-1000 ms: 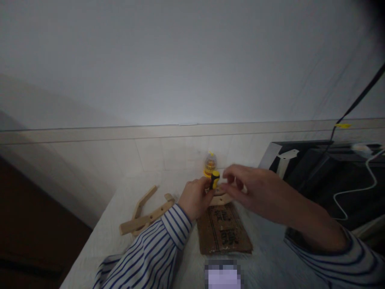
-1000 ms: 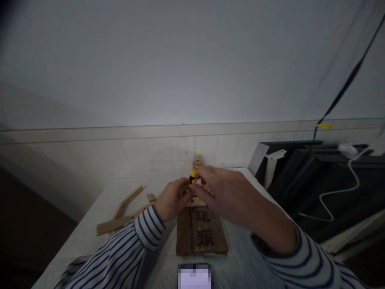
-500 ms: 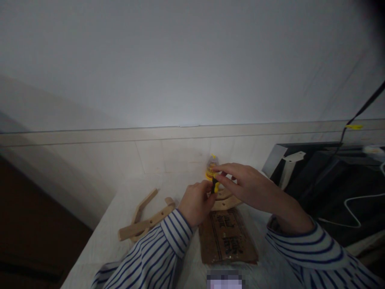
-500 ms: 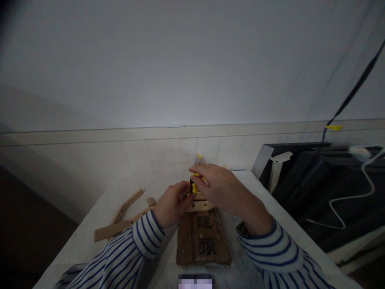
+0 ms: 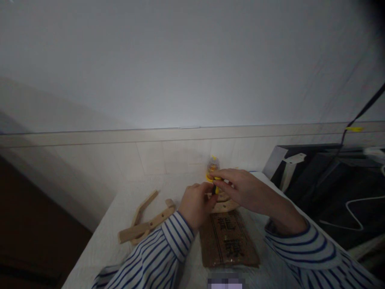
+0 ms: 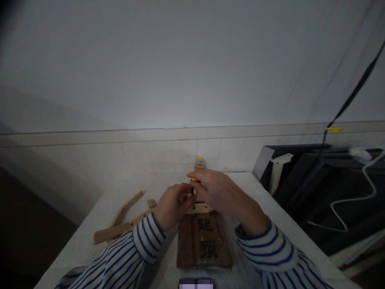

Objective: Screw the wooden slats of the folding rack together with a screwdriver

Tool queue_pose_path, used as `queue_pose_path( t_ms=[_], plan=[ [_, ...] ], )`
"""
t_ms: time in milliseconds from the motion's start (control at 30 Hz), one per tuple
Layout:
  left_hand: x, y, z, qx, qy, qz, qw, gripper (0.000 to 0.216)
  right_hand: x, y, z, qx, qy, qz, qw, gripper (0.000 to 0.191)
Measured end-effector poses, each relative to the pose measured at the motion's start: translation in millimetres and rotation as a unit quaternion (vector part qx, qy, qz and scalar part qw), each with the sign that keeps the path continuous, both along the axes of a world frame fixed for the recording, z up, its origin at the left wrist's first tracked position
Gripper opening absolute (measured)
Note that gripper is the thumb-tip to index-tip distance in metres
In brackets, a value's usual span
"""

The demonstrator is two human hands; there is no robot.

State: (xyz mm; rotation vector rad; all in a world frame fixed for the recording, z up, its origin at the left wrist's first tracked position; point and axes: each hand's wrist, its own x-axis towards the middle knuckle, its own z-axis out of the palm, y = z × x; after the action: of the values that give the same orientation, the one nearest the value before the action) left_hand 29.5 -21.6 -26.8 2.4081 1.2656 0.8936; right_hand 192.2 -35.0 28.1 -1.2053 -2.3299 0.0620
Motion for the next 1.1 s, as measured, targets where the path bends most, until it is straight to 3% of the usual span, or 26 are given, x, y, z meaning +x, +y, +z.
queue_pose_path(
  t_ms=[200, 1100],
  plan=[
    [-1.9, -0.1, 1.2, 0.01, -0.013, 0.032, 0.999, 0.019, -2.1, -0.1, 0.6, -0.013, 0.001, 0.004, 1.0, 0.03],
    [-4.3, 1.0, 7.6, 0.002, 0.038, -0.009, 0.999, 0.014, -8.9, 2.4, -2.7, 0.004, 0.002, -0.008, 1.0, 0.025]
  ],
)
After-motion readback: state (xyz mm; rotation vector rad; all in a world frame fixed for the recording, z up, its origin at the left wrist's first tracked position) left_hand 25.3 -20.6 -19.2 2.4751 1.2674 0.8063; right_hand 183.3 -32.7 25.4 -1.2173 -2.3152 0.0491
